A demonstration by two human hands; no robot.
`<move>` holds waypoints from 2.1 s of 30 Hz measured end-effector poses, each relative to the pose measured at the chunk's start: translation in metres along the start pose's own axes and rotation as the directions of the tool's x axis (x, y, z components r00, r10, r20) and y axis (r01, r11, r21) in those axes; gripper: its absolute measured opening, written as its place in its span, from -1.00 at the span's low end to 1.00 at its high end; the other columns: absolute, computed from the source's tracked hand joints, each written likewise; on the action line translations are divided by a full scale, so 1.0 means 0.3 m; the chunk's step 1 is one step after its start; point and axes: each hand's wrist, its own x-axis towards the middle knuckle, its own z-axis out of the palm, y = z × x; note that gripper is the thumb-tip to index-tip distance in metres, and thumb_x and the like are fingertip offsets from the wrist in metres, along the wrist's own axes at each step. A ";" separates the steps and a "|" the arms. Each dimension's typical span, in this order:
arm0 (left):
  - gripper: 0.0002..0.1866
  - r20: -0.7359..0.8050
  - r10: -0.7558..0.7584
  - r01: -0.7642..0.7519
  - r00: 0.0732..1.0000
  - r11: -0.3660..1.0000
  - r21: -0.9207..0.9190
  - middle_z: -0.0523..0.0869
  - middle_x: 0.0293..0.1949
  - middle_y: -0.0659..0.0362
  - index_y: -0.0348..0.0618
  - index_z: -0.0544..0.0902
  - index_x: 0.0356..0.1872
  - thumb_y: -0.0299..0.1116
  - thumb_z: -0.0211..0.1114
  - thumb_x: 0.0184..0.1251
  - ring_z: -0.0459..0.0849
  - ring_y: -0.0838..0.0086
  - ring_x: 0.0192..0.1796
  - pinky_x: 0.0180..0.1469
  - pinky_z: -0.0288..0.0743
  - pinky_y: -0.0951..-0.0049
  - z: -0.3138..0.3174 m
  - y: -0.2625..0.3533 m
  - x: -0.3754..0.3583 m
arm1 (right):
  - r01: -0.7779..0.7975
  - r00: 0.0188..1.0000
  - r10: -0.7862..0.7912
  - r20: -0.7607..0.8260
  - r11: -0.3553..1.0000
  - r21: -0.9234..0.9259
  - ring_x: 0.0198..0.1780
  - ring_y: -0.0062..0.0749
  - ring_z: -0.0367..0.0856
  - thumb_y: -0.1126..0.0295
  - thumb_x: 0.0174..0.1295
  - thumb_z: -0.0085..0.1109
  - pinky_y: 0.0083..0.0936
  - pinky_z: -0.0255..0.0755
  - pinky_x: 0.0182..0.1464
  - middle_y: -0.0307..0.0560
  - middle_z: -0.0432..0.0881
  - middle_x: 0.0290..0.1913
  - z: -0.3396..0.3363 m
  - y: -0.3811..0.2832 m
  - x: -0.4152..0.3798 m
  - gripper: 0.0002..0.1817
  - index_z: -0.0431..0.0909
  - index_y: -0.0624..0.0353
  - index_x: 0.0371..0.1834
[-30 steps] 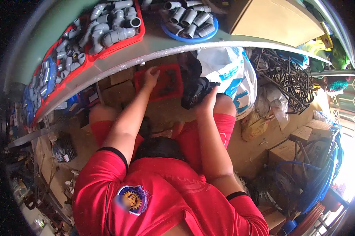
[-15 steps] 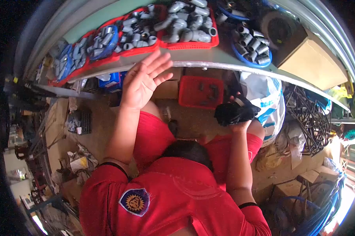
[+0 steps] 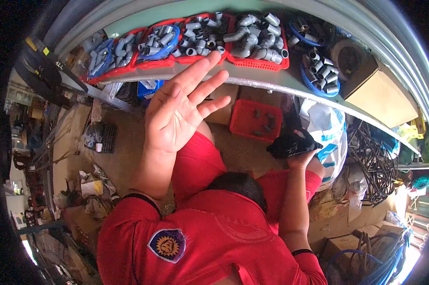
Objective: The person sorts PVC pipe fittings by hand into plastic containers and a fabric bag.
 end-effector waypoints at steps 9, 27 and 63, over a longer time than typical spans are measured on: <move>-0.48 -0.023 0.103 -0.101 0.994 0.994 0.049 0.25 0.51 -0.21 -0.37 0.23 0.49 -0.26 -0.16 0.67 0.26 -0.04 0.54 0.45 0.32 -0.11 0.024 0.041 -0.031 | 0.097 0.995 -0.099 -0.023 0.992 -0.076 -0.07 -0.16 0.73 -0.18 0.43 -0.14 -0.25 0.65 0.06 0.03 0.73 -0.10 0.010 -0.005 -0.013 -0.30 0.51 0.23 0.28; -0.51 -0.415 0.214 0.466 0.885 -0.455 0.759 0.79 -0.33 -0.08 -0.16 0.80 -0.33 0.15 0.39 0.22 0.76 -0.02 -0.21 -0.13 0.58 0.11 -0.963 0.340 0.215 | 0.155 0.979 -0.156 -0.130 0.988 -0.025 0.01 -0.13 0.67 -0.56 0.25 -0.23 -0.12 0.56 0.19 -0.01 0.69 -0.02 -0.048 -0.012 -0.015 -0.06 0.53 0.10 0.23; -0.75 0.126 -0.152 0.001 0.980 0.643 0.766 0.57 0.02 -0.01 -0.40 0.57 -0.01 -0.40 0.04 0.57 0.58 0.21 0.04 0.16 0.42 0.30 0.061 -0.490 -0.094 | 0.388 0.875 -0.347 0.339 0.081 -0.918 -0.02 -0.06 0.68 -0.11 0.25 0.34 -0.25 0.51 0.05 0.28 0.69 -0.06 0.697 -0.144 -0.396 -0.27 0.51 0.45 0.10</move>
